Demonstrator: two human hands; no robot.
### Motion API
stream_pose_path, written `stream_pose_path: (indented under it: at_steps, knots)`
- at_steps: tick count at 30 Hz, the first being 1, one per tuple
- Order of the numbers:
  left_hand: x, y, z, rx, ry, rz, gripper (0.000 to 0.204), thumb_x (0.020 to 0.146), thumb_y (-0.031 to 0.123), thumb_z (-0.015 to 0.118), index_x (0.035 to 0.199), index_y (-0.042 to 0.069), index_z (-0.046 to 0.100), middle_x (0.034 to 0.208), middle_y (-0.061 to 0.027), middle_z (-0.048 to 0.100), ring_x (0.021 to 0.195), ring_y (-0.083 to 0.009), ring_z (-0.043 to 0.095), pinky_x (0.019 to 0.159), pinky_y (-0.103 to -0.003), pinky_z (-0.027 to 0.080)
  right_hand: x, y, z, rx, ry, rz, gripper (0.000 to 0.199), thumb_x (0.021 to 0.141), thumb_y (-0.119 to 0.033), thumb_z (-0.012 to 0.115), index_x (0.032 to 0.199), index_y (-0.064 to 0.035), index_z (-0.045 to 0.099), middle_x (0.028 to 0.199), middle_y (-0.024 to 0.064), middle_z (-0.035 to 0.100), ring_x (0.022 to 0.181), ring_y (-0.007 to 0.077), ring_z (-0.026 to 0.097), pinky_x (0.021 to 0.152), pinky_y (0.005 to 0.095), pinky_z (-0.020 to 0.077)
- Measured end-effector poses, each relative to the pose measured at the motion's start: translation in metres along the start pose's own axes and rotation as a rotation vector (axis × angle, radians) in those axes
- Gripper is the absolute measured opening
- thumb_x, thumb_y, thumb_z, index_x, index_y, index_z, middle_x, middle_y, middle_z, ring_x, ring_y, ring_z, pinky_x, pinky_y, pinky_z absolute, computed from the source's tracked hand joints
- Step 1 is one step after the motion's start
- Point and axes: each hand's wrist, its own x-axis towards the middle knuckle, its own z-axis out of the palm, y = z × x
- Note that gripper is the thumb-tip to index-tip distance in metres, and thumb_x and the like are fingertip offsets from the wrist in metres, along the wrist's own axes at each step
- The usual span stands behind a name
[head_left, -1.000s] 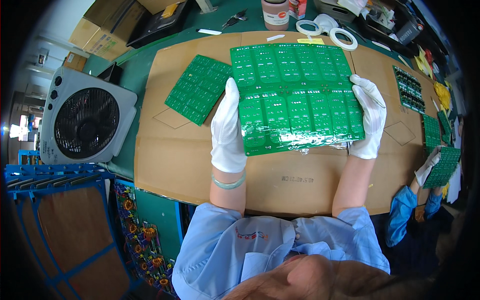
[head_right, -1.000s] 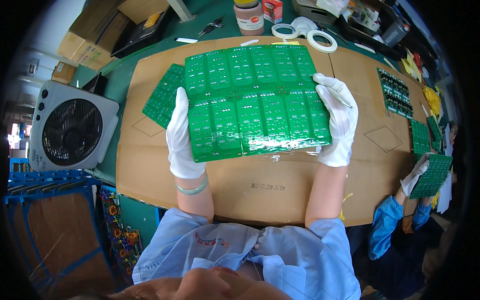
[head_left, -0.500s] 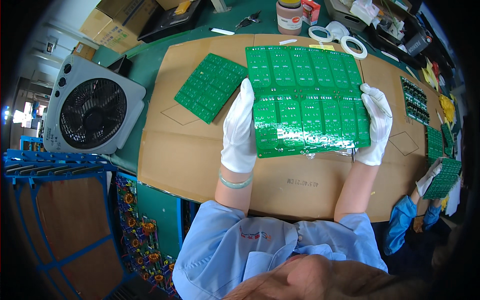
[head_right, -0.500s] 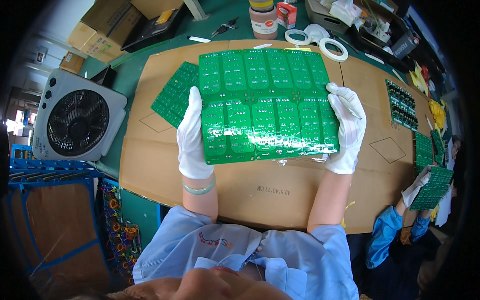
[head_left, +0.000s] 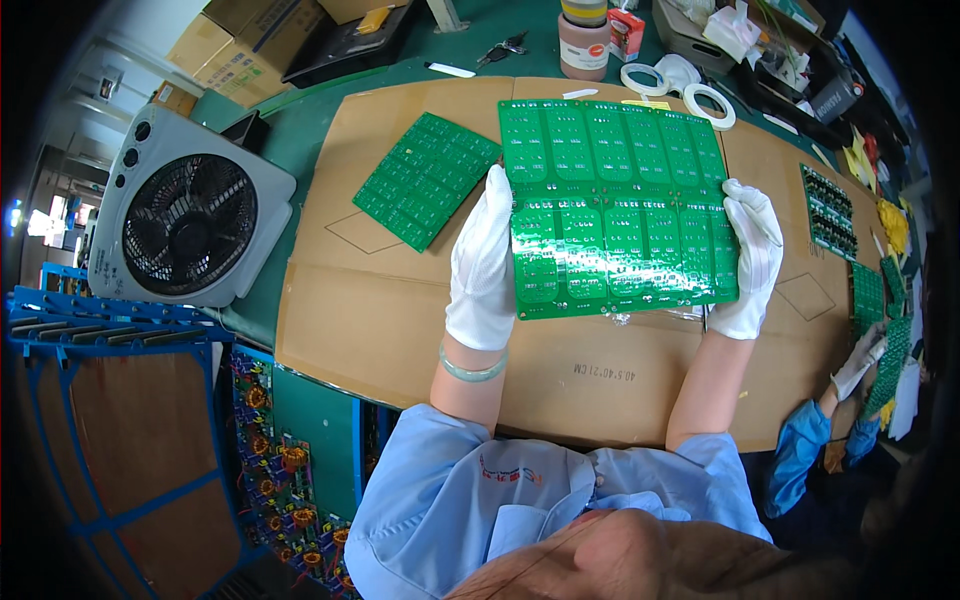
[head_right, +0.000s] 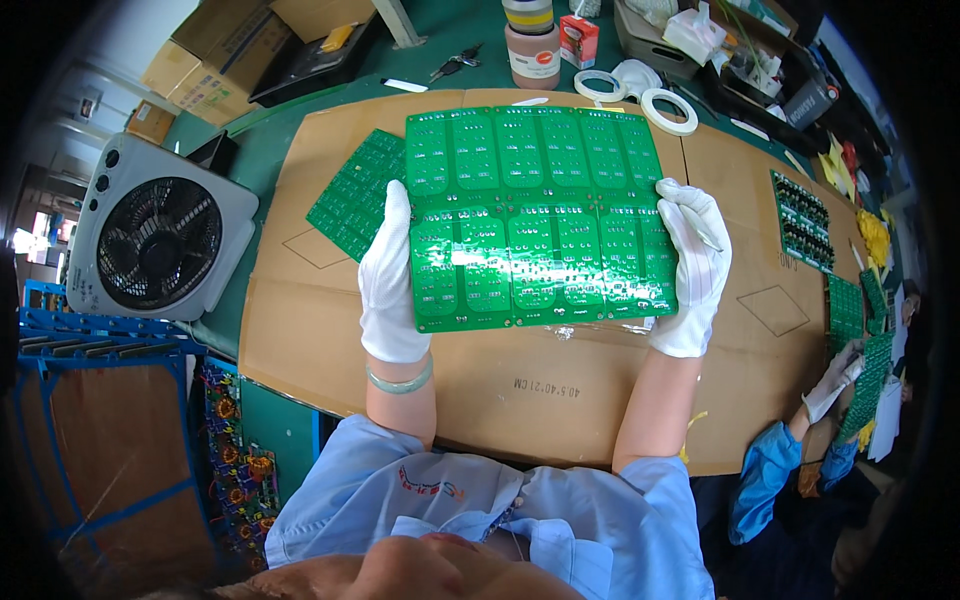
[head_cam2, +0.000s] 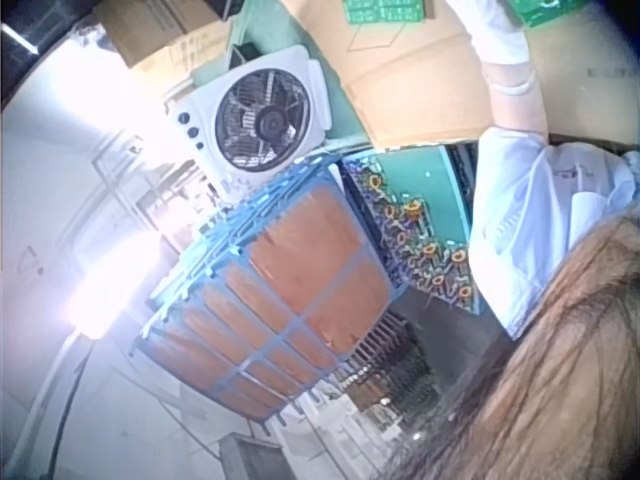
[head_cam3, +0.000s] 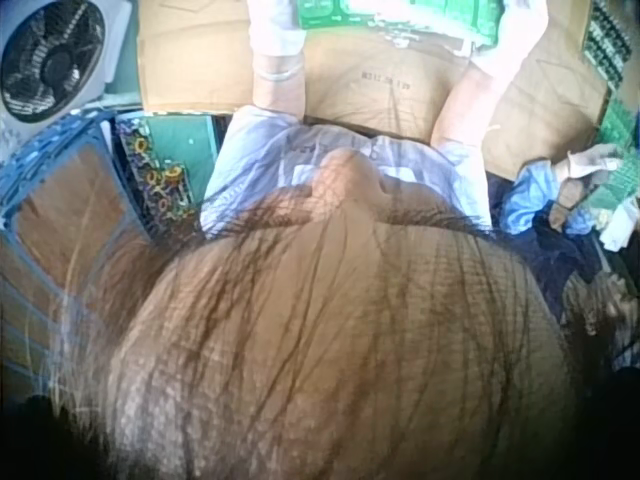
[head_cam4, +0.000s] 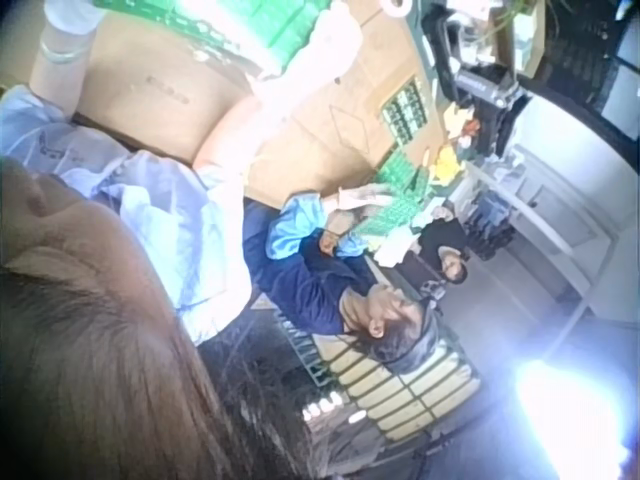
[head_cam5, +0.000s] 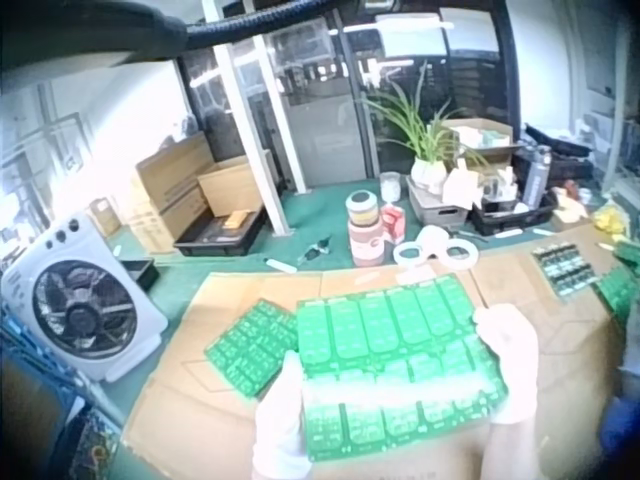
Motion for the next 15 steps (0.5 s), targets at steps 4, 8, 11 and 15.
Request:
stream_pose_path:
  at_steps: [4, 8, 11, 15]
  knots:
    - [-0.002, 0.003, 0.007, -0.014, 0.057, 0.016, 0.035, 0.094, 0.023, 0.042, 0.118, -0.001, 0.049, 0.102, -0.0132, 0.063, 0.084, -0.0194, 0.063, 0.072, -0.028, 0.052, -0.003, -0.003, 0.0, -0.002, -0.01, -0.017, 0.012, 0.08, -0.003, 0.058, 0.092, 0.0001, 0.06, 0.1, 0.0089, 0.059, 0.094, 0.0143, 0.054, 0.087, 0.0244, 0.0399]
    - [-0.001, -0.008, -0.003, 0.124, 0.025, 0.099, 0.037, 0.091, 0.003, 0.046, 0.126, -0.008, 0.04, 0.106, -0.0195, 0.06, 0.09, -0.0306, 0.062, 0.08, -0.033, 0.049, -0.001, 0.002, -0.003, -0.008, -0.028, -0.066, 0.012, 0.081, -0.003, 0.058, 0.092, 0.0001, 0.06, 0.1, 0.0082, 0.059, 0.093, 0.0136, 0.054, 0.086, 0.0244, 0.0405]
    - [0.0, -0.005, -0.005, 0.142, -0.004, 0.112, 0.033, 0.093, 0.004, 0.043, 0.124, -0.008, 0.041, 0.106, -0.0193, 0.06, 0.09, -0.0301, 0.061, 0.08, -0.033, 0.049, -0.002, 0.003, -0.003, -0.009, -0.029, -0.084, 0.012, 0.081, -0.003, 0.058, 0.092, 0.0002, 0.06, 0.099, 0.0077, 0.059, 0.092, 0.013, 0.054, 0.084, 0.0244, 0.0411]
    - [0.0, 0.0, -0.005, 0.05, -0.041, 0.124, 0.03, 0.095, 0.007, 0.041, 0.121, -0.008, 0.043, 0.105, -0.0186, 0.06, 0.088, -0.0279, 0.061, 0.079, -0.032, 0.049, -0.006, -0.001, 0.001, -0.019, 0.006, -0.107, 0.011, 0.083, -0.004, 0.056, 0.092, 0.0003, 0.059, 0.097, 0.007, 0.058, 0.09, 0.0121, 0.054, 0.083, 0.0241, 0.0416]
